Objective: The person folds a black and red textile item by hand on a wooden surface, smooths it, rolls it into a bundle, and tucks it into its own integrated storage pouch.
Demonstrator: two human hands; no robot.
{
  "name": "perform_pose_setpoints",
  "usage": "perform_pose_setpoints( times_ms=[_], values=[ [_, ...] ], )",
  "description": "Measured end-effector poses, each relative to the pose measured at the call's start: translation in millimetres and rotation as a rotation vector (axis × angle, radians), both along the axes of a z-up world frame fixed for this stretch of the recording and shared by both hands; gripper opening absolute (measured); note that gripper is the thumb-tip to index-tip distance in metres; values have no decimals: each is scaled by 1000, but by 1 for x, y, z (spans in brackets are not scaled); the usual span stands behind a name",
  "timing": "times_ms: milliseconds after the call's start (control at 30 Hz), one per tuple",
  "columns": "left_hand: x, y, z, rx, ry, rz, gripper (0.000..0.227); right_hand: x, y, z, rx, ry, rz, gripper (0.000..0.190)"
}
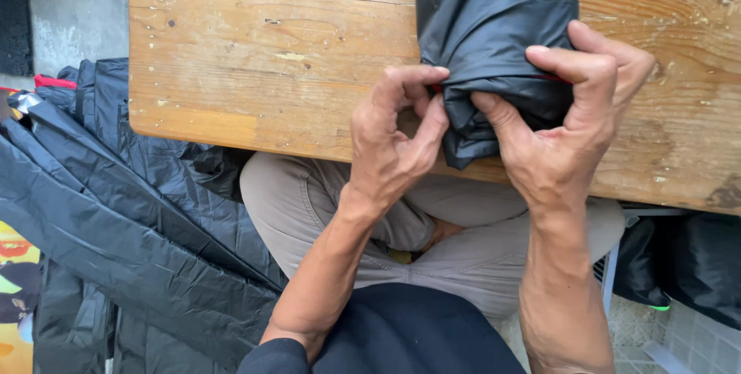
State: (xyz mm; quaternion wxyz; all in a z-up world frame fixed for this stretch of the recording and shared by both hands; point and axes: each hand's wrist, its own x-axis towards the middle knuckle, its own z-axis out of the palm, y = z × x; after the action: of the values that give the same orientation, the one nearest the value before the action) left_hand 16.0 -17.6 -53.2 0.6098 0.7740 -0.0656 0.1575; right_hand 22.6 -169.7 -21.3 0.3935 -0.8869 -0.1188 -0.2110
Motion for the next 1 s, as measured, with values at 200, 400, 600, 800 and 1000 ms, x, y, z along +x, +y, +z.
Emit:
perform_pose_setpoints(
  times_ms=[200, 400, 600, 800, 1000],
  values=[
    [4, 7, 9, -90, 13, -56, 24, -6, -21, 1, -84, 118, 248, 99],
    [10, 16, 3, 33, -130, -124, 18, -11, -5, -16, -128, -66, 110, 82],
    [17, 26, 2, 140, -236, -248, 21, -3, 13, -10, -95, -104, -42, 66],
    [17, 28, 6, 142, -209, -353, 25, 11, 26, -4, -112, -226, -200, 35],
    [22, 27, 13, 38, -79, -250, 23, 14, 4, 6, -102, -43, -39, 67]
  ],
)
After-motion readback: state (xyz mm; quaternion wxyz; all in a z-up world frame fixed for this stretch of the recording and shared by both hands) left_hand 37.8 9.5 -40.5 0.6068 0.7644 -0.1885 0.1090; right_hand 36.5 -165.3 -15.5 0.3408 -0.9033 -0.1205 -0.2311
